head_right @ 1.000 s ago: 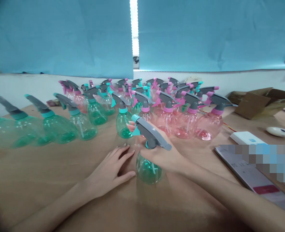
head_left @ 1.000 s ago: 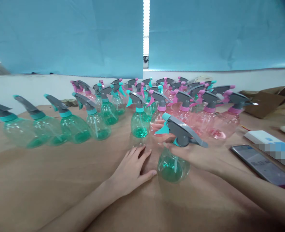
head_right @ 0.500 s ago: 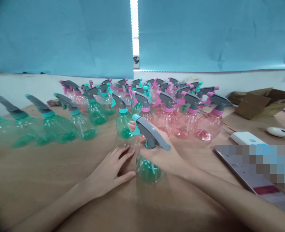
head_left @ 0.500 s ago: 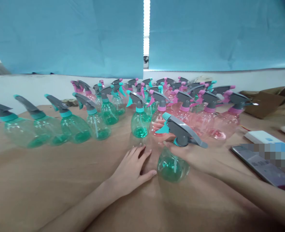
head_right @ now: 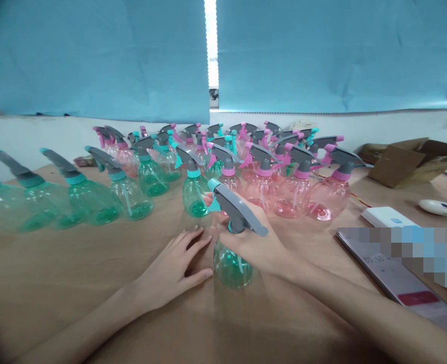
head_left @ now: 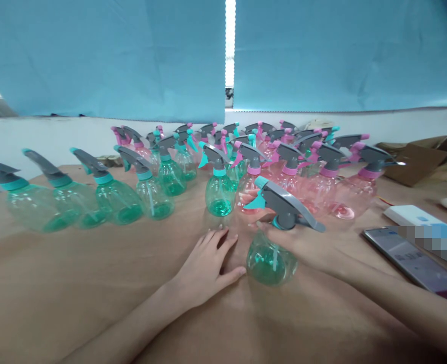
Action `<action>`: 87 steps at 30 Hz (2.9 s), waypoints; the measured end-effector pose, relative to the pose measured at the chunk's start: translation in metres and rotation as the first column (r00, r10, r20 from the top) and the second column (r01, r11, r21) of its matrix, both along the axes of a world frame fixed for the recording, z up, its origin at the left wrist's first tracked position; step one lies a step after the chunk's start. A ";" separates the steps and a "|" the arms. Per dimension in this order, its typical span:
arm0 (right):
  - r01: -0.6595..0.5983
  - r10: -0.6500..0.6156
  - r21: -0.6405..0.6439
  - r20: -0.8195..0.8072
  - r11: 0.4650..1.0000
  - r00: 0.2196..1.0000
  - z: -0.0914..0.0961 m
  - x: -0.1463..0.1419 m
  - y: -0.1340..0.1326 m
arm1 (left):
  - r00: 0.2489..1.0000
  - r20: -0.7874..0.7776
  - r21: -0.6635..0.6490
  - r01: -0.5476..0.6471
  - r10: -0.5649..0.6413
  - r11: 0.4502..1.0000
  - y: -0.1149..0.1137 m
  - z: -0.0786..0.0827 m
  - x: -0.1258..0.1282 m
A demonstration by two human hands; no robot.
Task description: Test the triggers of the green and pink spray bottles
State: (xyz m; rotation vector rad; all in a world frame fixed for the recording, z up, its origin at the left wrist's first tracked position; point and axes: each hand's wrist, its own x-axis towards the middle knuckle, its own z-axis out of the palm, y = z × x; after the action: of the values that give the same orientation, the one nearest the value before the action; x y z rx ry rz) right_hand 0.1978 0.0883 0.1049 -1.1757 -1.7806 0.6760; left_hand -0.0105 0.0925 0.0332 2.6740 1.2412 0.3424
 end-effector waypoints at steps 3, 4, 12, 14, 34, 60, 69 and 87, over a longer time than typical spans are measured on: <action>-0.010 0.010 -0.021 -0.001 1.000 1.000 0.000 0.000 -0.001 | 1.000 0.008 -0.008 0.002 -0.002 1.000 0.000 0.000 0.000; -0.005 0.005 -0.027 -0.008 1.000 1.000 0.000 0.001 -0.001 | 1.000 0.008 -0.010 0.003 -0.003 1.000 0.000 0.000 0.000; 0.056 -0.056 0.003 -0.026 0.998 0.998 -0.006 0.008 -0.001 | 1.000 -0.001 -0.008 -0.002 0.002 1.000 0.000 -0.001 0.000; 0.033 -0.034 -0.033 -0.025 0.999 0.999 -0.005 0.009 -0.001 | 1.000 -0.004 -0.010 -0.004 0.004 1.000 0.000 0.000 0.000; -0.032 0.032 -0.078 -0.007 0.996 0.999 -0.010 0.001 0.003 | 1.000 0.015 0.000 0.002 -0.002 1.000 0.000 -0.001 0.000; 0.056 -0.051 -0.120 0.043 0.991 0.998 -0.002 0.003 0.001 | 1.000 0.005 0.009 0.002 -0.002 1.000 0.001 -0.002 -0.001; 0.004 -0.001 -0.041 0.066 0.999 0.998 0.018 -0.002 -0.003 | 1.000 -0.006 0.000 -0.002 0.002 1.000 0.000 -0.001 0.000; 0.023 -0.024 -0.060 -0.003 0.998 1.000 -0.002 0.005 0.000 | 0.999 -0.033 0.001 -0.011 0.011 1.000 0.000 0.001 0.000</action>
State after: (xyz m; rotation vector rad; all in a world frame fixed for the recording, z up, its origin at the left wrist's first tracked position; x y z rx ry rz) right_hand 0.2032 0.0879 0.1031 -1.2327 -1.7518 0.7212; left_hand -0.0101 0.0924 0.0340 2.6850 1.2660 0.3013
